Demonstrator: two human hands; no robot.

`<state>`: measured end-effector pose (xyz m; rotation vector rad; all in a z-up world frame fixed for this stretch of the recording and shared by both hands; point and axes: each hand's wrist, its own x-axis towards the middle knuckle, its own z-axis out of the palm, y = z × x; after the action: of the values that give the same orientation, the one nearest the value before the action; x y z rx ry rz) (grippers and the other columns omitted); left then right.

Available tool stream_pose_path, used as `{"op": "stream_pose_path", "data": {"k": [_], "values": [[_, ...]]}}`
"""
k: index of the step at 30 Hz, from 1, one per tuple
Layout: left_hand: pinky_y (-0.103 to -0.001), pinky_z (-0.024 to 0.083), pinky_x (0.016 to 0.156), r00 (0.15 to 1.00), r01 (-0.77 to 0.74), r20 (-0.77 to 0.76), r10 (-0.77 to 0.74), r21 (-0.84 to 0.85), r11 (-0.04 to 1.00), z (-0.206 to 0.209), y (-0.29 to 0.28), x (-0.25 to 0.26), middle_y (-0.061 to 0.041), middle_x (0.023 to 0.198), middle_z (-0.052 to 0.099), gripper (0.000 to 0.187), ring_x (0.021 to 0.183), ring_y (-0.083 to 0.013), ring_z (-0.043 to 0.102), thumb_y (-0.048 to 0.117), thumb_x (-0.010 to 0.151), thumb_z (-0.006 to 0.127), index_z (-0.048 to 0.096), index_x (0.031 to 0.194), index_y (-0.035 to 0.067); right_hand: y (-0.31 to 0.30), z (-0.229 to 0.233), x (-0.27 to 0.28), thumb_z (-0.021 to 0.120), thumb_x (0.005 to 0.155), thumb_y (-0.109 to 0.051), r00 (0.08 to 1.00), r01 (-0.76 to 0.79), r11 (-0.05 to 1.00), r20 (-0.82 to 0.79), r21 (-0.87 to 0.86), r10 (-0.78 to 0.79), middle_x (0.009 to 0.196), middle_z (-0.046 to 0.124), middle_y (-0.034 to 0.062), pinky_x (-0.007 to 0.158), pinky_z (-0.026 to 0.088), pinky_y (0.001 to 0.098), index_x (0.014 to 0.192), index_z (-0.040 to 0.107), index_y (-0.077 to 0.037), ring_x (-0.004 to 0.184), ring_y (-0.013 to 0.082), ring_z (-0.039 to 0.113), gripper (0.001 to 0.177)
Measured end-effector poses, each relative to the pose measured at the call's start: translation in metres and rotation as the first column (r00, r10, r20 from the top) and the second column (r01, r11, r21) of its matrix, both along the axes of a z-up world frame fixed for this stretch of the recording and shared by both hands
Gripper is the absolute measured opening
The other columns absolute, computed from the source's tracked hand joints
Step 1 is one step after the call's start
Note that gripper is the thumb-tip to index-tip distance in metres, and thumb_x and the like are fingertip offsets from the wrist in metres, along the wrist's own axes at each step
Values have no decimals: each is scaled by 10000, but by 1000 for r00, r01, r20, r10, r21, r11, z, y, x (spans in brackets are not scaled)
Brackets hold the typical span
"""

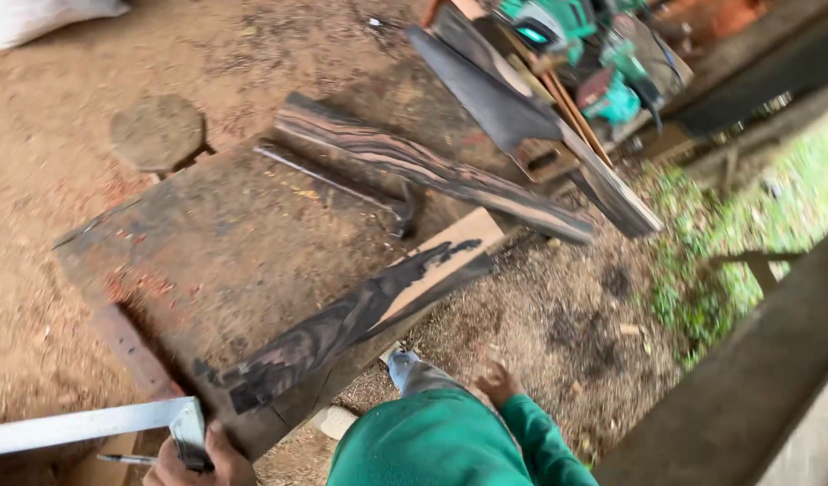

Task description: Measuring and marking pieces of patterned wood with a square and pencil on a workbench.

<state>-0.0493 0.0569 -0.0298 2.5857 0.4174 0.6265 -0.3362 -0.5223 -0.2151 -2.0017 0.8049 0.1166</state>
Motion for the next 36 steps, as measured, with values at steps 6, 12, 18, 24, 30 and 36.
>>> {"op": "stream_pose_path", "data": {"k": [6,12,18,24,30,36], "values": [[-486,534,871,882,445,238,-406,-141,884,91,-58,58,-240,1119,591,595,1043,-402,605,431,884,852,662,1234,-11,54,-21,23,831,768,-483,923,378,849,-75,369,-378,1281,714,194,1009,568,482,1405,520,-74,1193,354,687,819],[-439,560,781,839,526,5,-545,-270,807,144,-127,54,-230,1113,637,604,911,-369,683,401,789,845,684,1222,12,68,7,23,812,784,-476,892,452,841,-150,299,-426,1268,724,176,1011,568,455,1398,545,-97,1175,329,698,770],[-410,569,789,771,621,60,-634,-292,727,140,-170,43,-195,1060,634,554,908,-320,697,383,840,787,655,1226,9,60,5,33,793,799,-470,875,471,843,-258,259,-410,1256,734,158,1012,568,428,1391,570,-119,1156,304,709,723],[-445,581,824,708,704,30,-706,-115,701,194,-253,95,-218,1136,635,503,1014,-367,685,305,876,759,648,1284,34,39,-56,39,774,815,-464,849,474,843,-387,255,-360,1243,745,141,1014,569,401,1384,595,-141,1137,279,720,678],[-487,547,905,602,798,11,-798,32,602,200,-399,185,-206,1268,677,449,1166,-420,632,236,976,717,625,1380,65,-4,-80,29,755,831,-458,778,507,822,-548,259,-307,1231,755,123,1016,569,374,1377,620,-163,1119,255,731,634],[-536,467,954,574,818,-110,-811,117,563,153,-529,272,-219,1243,649,493,1141,-441,580,239,911,768,656,1358,65,-101,-53,43,801,822,-447,742,668,674,-355,315,-569,1232,745,169,962,577,378,1365,646,-85,1123,265,723,670]]}}
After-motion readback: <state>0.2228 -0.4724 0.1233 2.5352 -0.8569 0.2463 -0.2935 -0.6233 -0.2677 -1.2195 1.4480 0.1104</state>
